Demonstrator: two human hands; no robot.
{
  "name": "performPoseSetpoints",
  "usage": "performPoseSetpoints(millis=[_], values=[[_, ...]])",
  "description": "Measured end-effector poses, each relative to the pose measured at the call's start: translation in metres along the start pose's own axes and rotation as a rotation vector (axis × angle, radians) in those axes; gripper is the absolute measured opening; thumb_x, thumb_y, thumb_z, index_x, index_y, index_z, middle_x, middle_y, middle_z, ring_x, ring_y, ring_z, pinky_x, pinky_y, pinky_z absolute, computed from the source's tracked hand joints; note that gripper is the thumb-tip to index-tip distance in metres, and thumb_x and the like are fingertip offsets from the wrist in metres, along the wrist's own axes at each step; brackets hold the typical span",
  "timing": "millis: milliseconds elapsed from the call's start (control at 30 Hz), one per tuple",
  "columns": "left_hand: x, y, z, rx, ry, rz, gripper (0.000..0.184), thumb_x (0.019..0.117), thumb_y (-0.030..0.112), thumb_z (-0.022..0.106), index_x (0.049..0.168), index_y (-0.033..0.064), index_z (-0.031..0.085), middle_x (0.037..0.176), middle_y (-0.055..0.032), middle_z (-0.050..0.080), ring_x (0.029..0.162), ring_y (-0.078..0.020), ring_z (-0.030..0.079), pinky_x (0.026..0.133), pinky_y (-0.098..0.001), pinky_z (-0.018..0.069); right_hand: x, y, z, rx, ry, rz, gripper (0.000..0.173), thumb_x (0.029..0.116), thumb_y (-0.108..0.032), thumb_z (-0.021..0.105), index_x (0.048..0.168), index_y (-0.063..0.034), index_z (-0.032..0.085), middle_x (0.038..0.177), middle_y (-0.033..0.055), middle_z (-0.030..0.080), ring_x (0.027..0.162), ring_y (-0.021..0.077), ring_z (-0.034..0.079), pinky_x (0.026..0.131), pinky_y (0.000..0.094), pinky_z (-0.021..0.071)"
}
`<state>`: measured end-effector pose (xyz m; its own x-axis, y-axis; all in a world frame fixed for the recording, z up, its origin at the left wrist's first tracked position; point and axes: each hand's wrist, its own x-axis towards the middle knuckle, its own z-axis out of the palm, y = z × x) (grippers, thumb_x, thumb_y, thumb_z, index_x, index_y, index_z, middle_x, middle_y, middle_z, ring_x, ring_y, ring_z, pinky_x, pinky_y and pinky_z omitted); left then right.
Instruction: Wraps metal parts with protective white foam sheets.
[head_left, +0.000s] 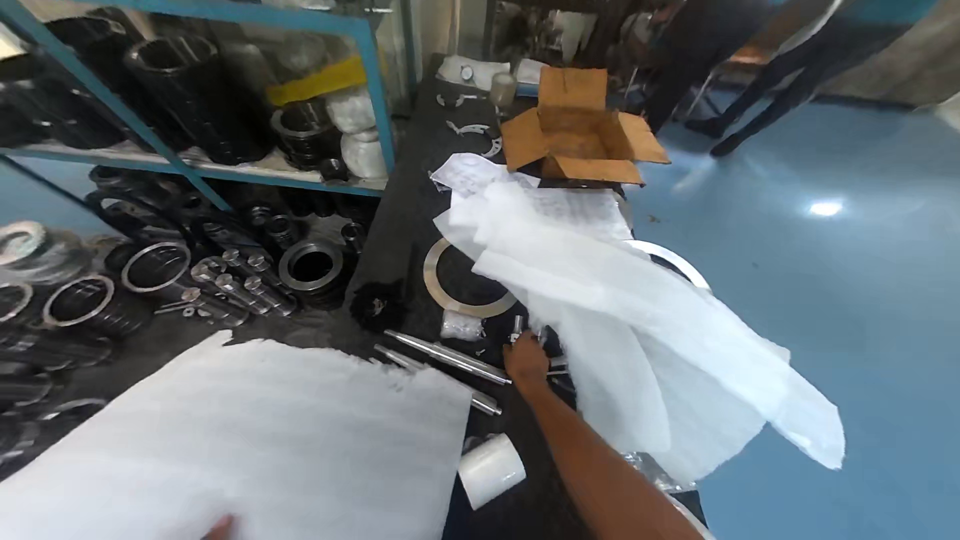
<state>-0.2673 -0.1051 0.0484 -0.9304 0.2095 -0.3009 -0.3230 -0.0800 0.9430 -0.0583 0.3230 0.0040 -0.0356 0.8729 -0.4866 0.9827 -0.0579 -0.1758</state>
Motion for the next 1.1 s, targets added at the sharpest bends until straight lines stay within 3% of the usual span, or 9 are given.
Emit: performPoseSetpoints(millis=[133, 200, 267, 333, 467, 633, 800, 933, 1100], values=[[-0.002, 0.007, -0.005, 0.034, 0.026, 0.002, 0.026, 0.0987, -0.005, 0.049, 0.123, 0.0022, 0.045, 0.096, 0.0014, 0.07, 0.086, -0.0083, 0.072, 0.08, -0.0318, 0.0632, 0.009, 0.005, -0.013, 0.088, -0.069, 0.003, 0.051, 0.0964, -0.037, 0.069, 0.13, 0.0017, 0.06, 0.12, 0.0257, 0.068, 0.111, 0.0422, 0.068, 0.09, 0.0611, 0.0534], [-0.004, 0.013, -0.003, 0.014, 0.046, -0.031, 0.023, 0.1002, -0.004, 0.046, 0.121, 0.0044, 0.046, 0.093, 0.0032, 0.071, 0.083, -0.0069, 0.072, 0.078, -0.03, 0.0634, 0.006, 0.019, -0.015, 0.338, -0.125, -0.011, 0.043, 0.0963, -0.035, 0.07, 0.117, 0.0031, 0.065, 0.1, 0.0229, 0.069, 0.084, 0.0343, 0.068, 0.074, 0.0523, 0.0553], [-0.008, 0.021, 0.002, -0.038, 0.057, -0.072, 0.02, 0.1016, -0.002, 0.043, 0.12, 0.0061, 0.048, 0.091, 0.0028, 0.071, 0.082, -0.0074, 0.072, 0.076, -0.03, 0.0635, -0.021, 0.039, -0.02, 0.735, -0.226, -0.042, 0.033, 0.0995, -0.03, 0.068, 0.111, 0.0006, 0.064, 0.075, 0.0088, 0.059, 0.054, 0.0141, 0.052, 0.05, 0.0293, 0.0462], [-0.017, 0.029, 0.011, -0.079, 0.024, -0.098, 0.02, 0.1015, -0.001, 0.042, 0.117, 0.0075, 0.05, 0.091, 0.0026, 0.073, 0.082, -0.0078, 0.073, 0.076, -0.0307, 0.0639, -0.061, 0.065, -0.032, 1.041, -0.34, -0.069, 0.026, 0.1016, -0.025, 0.065, 0.115, -0.0031, 0.065, 0.074, 0.0055, 0.061, 0.054, 0.0095, 0.051, 0.05, 0.0246, 0.0442], [-0.05, 0.03, 0.039, -0.074, -0.05, -0.156, 0.022, 0.1009, -0.003, 0.043, 0.12, 0.0073, 0.046, 0.091, 0.003, 0.072, 0.081, -0.0081, 0.073, 0.076, -0.0314, 0.0642, -0.146, 0.133, -0.049, 1.322, -0.417, -0.112, 0.033, 0.0978, -0.018, 0.058, 0.126, -0.002, 0.056, 0.084, 0.0081, 0.069, 0.064, 0.0128, 0.065, 0.054, 0.0271, 0.0544], [-0.106, -0.007, 0.073, -0.007, -0.125, -0.217, 0.031, 0.0984, -0.006, 0.05, 0.126, 0.0044, 0.042, 0.094, -0.0004, 0.071, 0.08, -0.0109, 0.073, 0.072, -0.0335, 0.0649, -0.204, 0.222, -0.053, 1.29, -0.306, -0.094, 0.046, 0.0887, -0.025, 0.067, 0.127, -0.0016, 0.057, 0.088, 0.0092, 0.072, 0.059, 0.012, 0.064, 0.047, 0.0246, 0.0504], [-0.182, -0.055, 0.074, 0.121, -0.192, -0.197, 0.04, 0.0981, -0.005, 0.056, 0.133, -0.0003, 0.037, 0.099, 0.0, 0.069, 0.081, -0.0081, 0.072, 0.073, -0.0314, 0.0643, -0.23, 0.257, -0.058, 1.127, -0.224, -0.103, 0.043, 0.0891, -0.017, 0.067, 0.127, 0.0007, 0.057, 0.086, 0.0082, 0.071, 0.056, 0.0125, 0.062, 0.047, 0.027, 0.0506], [-0.233, -0.092, 0.061, 0.154, -0.155, -0.173, 0.039, 0.1007, 0.0, 0.056, 0.135, -0.0008, 0.037, 0.102, -0.0012, 0.067, 0.085, -0.0076, 0.072, 0.077, -0.0319, 0.0636, -0.221, 0.266, -0.007, 0.914, -0.305, -0.048, 0.045, 0.09, -0.019, 0.072, 0.129, 0.0, 0.059, 0.094, 0.0118, 0.072, 0.073, 0.0202, 0.07, 0.065, 0.0391, 0.06], [-0.26, -0.109, 0.057, 0.212, -0.119, -0.106, 0.037, 0.1001, -0.001, 0.056, 0.133, -0.0024, 0.039, 0.101, -0.0018, 0.068, 0.084, -0.0073, 0.071, 0.076, -0.0307, 0.0634, -0.205, 0.263, 0.072, 0.693, -0.326, -0.025, 0.052, 0.0906, -0.029, 0.073, 0.133, -0.0043, 0.058, 0.1, 0.014, 0.073, 0.087, 0.0267, 0.072, 0.081, 0.0478, 0.0585]])
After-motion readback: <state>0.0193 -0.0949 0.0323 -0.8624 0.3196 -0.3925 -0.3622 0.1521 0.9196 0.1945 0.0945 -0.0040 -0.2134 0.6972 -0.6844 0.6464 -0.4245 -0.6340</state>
